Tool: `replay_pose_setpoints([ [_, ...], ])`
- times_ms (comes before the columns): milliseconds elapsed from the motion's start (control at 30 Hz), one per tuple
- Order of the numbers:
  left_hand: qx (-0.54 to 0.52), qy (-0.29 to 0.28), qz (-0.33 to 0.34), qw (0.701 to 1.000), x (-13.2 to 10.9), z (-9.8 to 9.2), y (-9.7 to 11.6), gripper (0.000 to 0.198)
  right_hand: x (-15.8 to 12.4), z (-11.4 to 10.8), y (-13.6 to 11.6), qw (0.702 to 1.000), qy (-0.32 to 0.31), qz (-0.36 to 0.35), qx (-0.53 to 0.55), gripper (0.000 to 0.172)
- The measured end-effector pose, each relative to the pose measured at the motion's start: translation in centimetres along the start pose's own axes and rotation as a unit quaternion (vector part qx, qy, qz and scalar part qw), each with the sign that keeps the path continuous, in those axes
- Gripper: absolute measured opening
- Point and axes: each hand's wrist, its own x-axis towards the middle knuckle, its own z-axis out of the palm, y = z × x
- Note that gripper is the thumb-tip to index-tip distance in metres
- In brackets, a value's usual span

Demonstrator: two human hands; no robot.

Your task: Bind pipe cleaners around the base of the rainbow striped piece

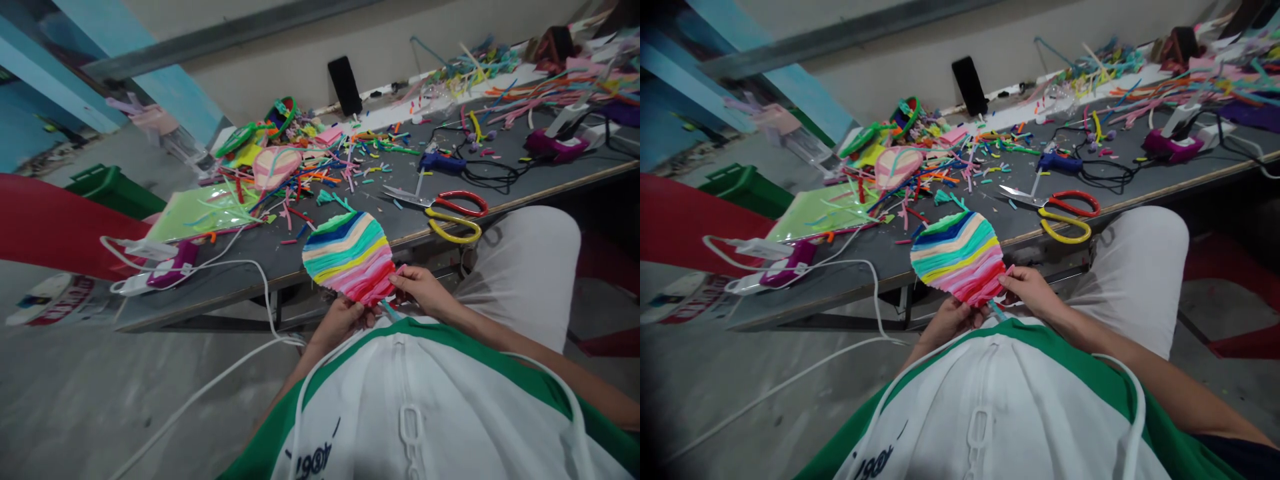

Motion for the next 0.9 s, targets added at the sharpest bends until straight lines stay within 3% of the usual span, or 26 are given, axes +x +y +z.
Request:
replay_pose_setpoints([
  [300,0.003,0.006,-0.008,1.0,0.0,1.0,0.3,0.041,-0.2,0.0,0.1,1.0,0.003,-0.003,0.024,0.028],
  [433,0.042,0.034,-0.01,0.998,0.3,1.6,0.4,0.04,-0.3,0.0,0.2,1.0,0.002,-0.008,0.009,0.029],
  [667,0.055,0.089,-0.058,0.993,1.0,3.6,1.0,0.032,-0.6,0.1,-0.5,0.984,0.085,-0.154,-0.041,0.019],
  [900,0.004,0.118,-0.042,0.992,0.8,4.3,0.9,0.028,-0.6,0.0,-0.9,0.989,0.081,-0.122,-0.03,0.02],
])
